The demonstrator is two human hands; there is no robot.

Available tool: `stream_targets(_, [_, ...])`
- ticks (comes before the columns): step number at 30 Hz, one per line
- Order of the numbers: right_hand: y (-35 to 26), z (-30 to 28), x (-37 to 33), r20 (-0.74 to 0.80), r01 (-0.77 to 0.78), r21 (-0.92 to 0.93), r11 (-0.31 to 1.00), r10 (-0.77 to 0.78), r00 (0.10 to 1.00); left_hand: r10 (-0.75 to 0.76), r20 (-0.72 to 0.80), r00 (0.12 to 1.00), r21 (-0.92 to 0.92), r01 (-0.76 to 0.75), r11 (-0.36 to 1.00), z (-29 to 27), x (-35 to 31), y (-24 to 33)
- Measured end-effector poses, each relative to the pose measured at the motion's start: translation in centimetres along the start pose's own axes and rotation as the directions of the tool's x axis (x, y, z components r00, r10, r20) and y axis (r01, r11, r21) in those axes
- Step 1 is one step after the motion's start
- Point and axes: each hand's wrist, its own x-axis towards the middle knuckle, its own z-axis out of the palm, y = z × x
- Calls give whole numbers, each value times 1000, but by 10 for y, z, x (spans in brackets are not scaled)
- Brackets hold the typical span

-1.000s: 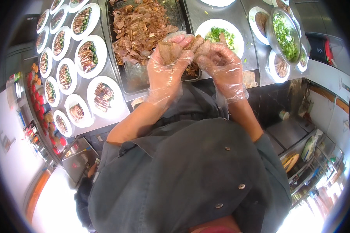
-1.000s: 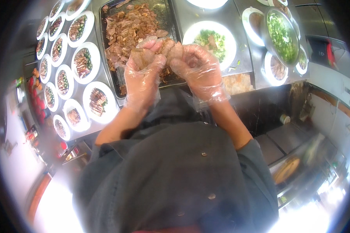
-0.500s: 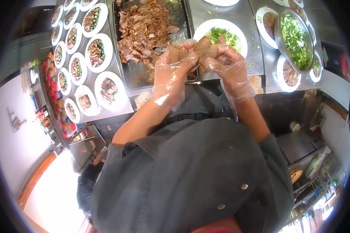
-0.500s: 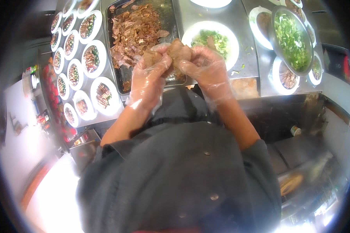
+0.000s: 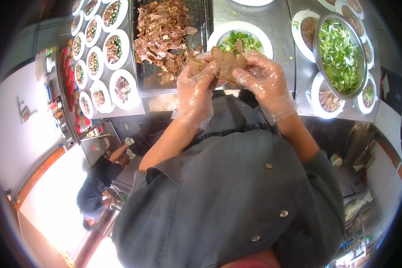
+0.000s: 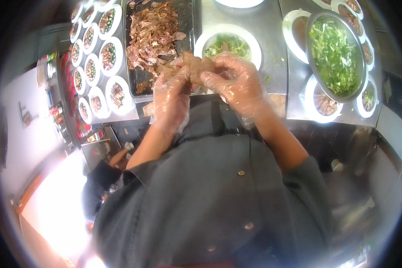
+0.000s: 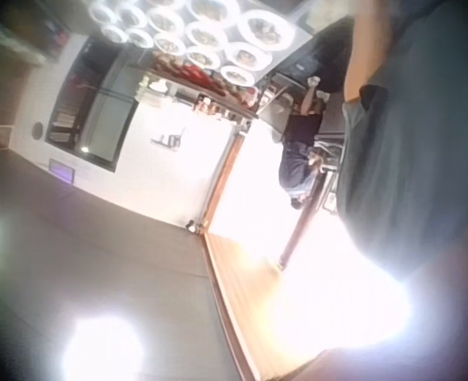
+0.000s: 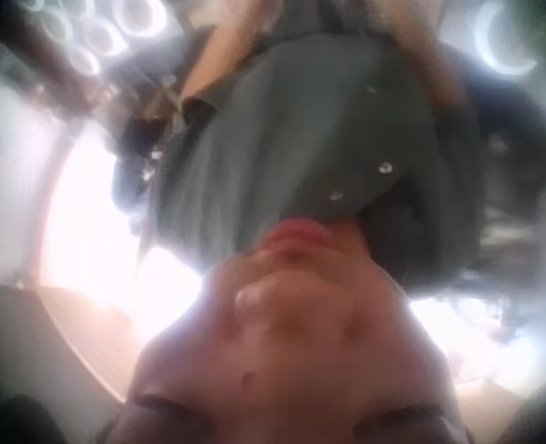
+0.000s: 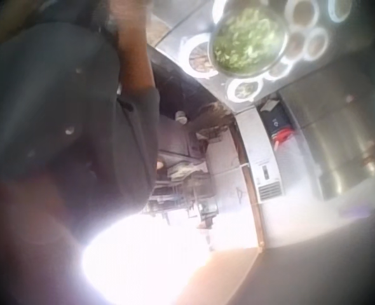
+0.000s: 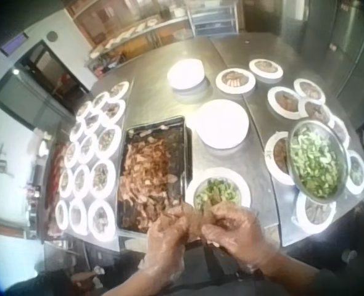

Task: The person assembles multiple dishes by placing shredded meat and chopped green vegetables onto white plates arranged on a stainless steel counter. They use gloved hands to pick up portions of meat from a large tray and arrange them over a bed of greens on each plate.

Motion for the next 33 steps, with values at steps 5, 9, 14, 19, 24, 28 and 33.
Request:
stream_targets(5, [-17,-15,3,64,-294,29,955,292,954,64,-67,996,116,-56,992,13,-10,-5])
stream_targets(9, [6,-19,7,54,-347,10,938,346,937,92,22,995,263,-95,960,10,-9,-7])
stream_targets(14, [38,-24,12,98,-425,127,896,415,905,-22,142,990,490,-51,870,-20,15,-34])
stream_targets(19, [129,-77,19,89,-431,-341,836,485,870,-244,25,970,408,213,888,-48,38,-77])
stream_targets(24, [163,-90,34,-4,-395,-509,764,458,889,-225,-21,974,329,220,918,-77,59,-114])
stream_targets(28, [191,-94,42,-8,-187,-694,696,252,968,-150,-40,988,458,151,876,-69,75,-128])
stream_targets(33, [165,-79,49,20,-72,-818,571,154,988,232,119,965,758,-239,607,-60,101,-146])
